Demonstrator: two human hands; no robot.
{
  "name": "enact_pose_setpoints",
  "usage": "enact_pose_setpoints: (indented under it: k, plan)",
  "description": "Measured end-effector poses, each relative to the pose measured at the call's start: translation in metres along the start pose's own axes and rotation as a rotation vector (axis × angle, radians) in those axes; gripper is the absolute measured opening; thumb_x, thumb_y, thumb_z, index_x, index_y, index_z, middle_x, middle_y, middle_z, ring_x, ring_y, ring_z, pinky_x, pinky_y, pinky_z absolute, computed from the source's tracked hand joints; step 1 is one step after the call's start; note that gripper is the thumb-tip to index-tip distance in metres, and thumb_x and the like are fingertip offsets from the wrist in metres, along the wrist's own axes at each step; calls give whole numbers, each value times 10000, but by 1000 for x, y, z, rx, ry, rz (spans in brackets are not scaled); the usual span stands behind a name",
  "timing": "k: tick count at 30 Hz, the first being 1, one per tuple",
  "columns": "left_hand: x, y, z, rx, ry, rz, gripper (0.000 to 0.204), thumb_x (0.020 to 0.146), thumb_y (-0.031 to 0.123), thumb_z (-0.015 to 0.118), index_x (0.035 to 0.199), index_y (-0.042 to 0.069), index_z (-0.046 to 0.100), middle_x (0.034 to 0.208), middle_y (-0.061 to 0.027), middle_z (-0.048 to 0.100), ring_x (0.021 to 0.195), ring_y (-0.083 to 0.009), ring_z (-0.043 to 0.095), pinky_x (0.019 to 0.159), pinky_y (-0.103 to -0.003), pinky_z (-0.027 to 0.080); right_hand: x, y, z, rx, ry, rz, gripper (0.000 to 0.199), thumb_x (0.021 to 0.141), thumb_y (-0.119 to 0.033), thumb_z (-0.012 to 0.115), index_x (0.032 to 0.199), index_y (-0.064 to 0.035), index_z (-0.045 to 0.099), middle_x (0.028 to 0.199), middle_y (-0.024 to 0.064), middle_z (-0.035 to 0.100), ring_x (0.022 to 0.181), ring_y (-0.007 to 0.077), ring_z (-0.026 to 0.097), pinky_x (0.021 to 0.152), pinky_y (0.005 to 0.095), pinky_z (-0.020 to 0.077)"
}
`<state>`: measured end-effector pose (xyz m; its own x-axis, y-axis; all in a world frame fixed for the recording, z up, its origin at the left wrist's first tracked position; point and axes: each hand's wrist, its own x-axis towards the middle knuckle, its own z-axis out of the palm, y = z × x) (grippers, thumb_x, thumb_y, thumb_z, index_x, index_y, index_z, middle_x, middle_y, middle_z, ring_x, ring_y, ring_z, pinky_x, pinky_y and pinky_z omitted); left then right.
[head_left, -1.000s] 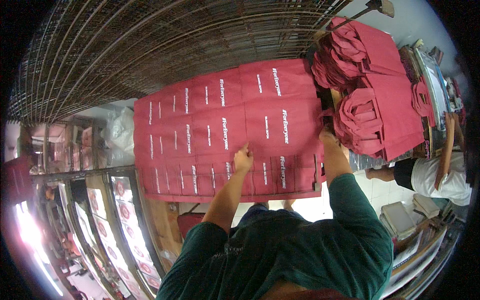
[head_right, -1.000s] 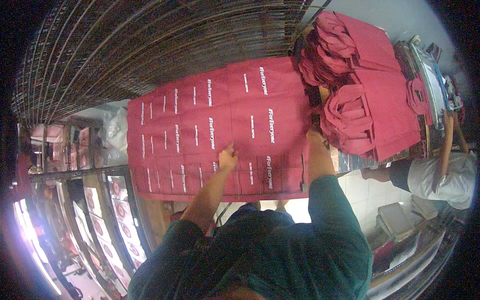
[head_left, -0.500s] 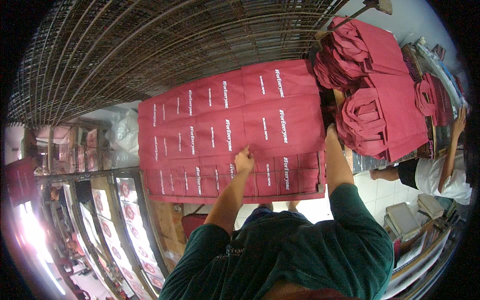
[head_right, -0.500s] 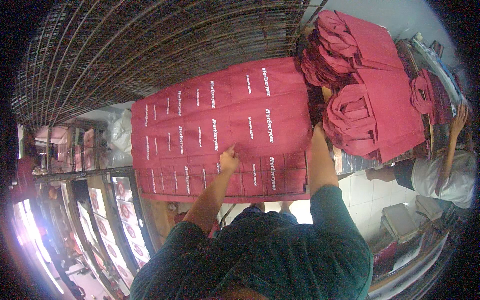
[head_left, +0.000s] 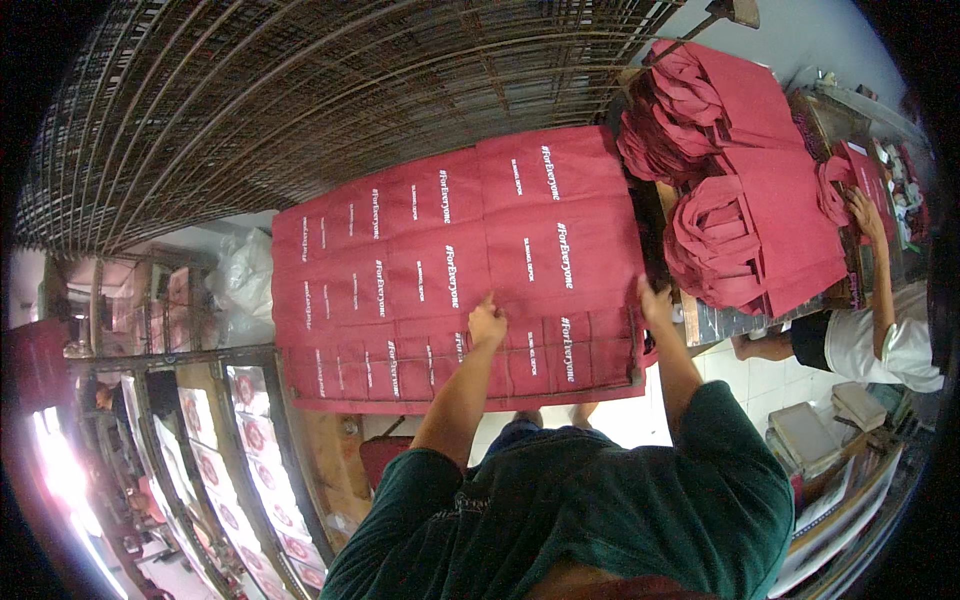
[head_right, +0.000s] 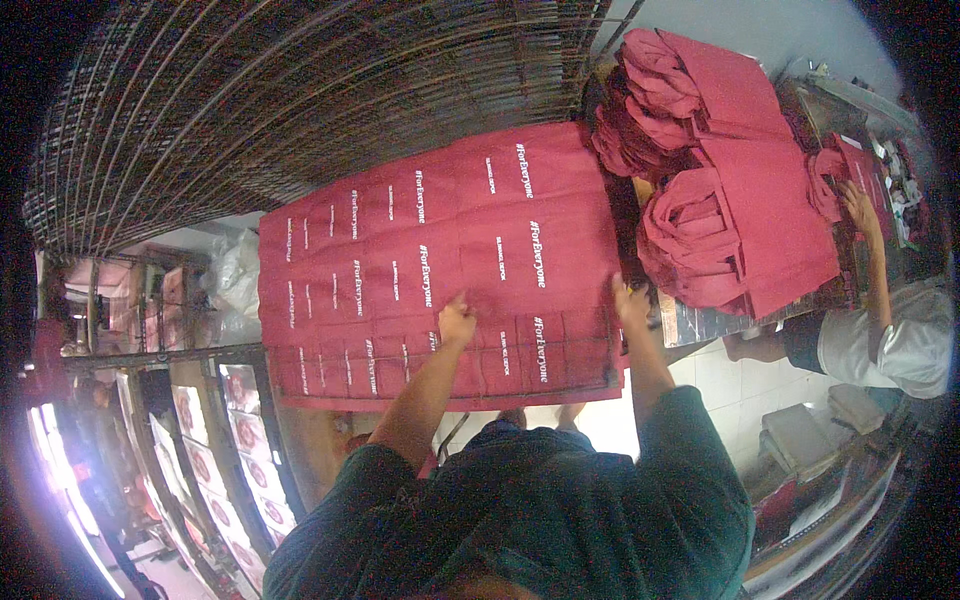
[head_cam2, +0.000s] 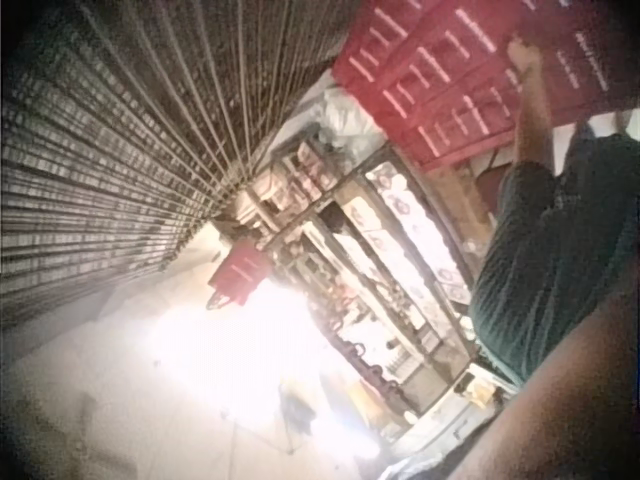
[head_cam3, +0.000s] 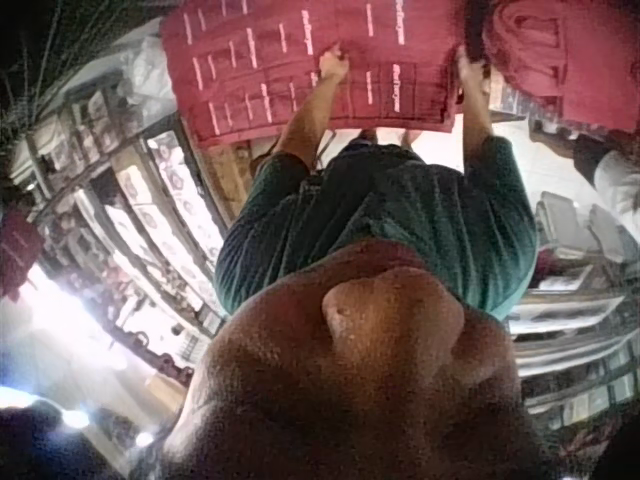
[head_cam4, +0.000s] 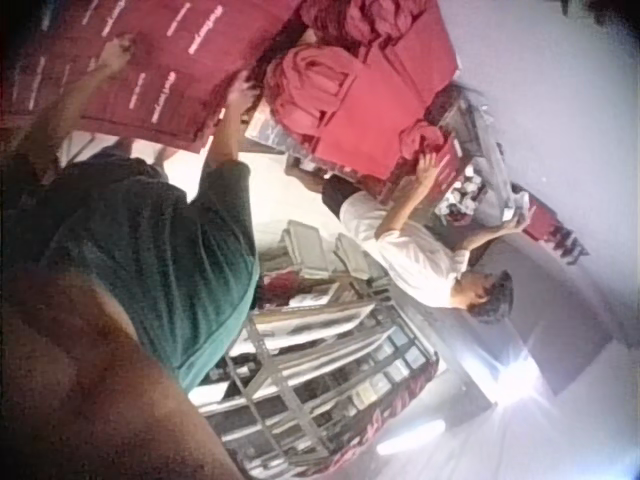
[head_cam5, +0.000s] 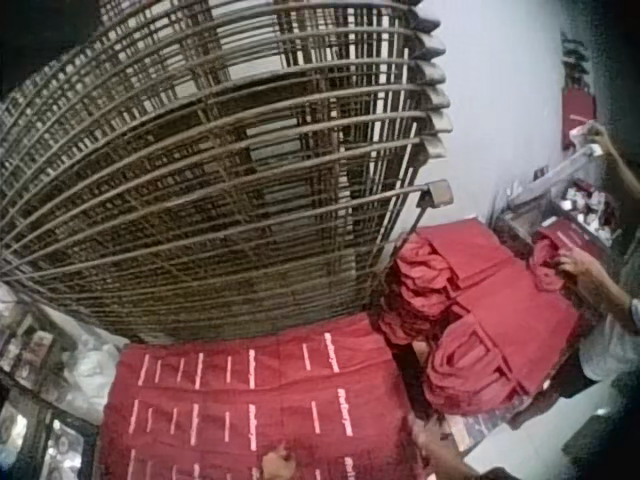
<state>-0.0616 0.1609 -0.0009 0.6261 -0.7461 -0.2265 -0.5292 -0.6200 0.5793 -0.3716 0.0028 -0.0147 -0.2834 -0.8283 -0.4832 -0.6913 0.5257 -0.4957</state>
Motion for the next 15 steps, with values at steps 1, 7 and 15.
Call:
enact_pose_setpoints:
  k: [1,7,15]
  plan:
    - [2,1,4,2,-3,9,450,726,142,617,1167,83,549,843,-153,645,795,-294,635,731,-385,504,-3,35,9,-66,76,-237,1009,718,-642,541,1362,51,190,1313,332,315,1217,470,314,1012,477,270]
    - [-2,-3,8,6,17,-12,459,733,159,587,1180,75,532,893,-167,642,829,-331,622,751,-411,503,-111,39,-81,219,121,-775,578,776,-244,639,1241,28,430,1069,224,529,982,345,512,858,406,392]
    - [-33,17,-9,195,315,-81,516,741,270,626,1215,123,482,1076,-175,576,999,-361,552,818,-431,470,-69,19,-209,16,982,-774,497,782,-198,632,1235,-73,472,1139,216,458,1065,359,436,919,425,340]
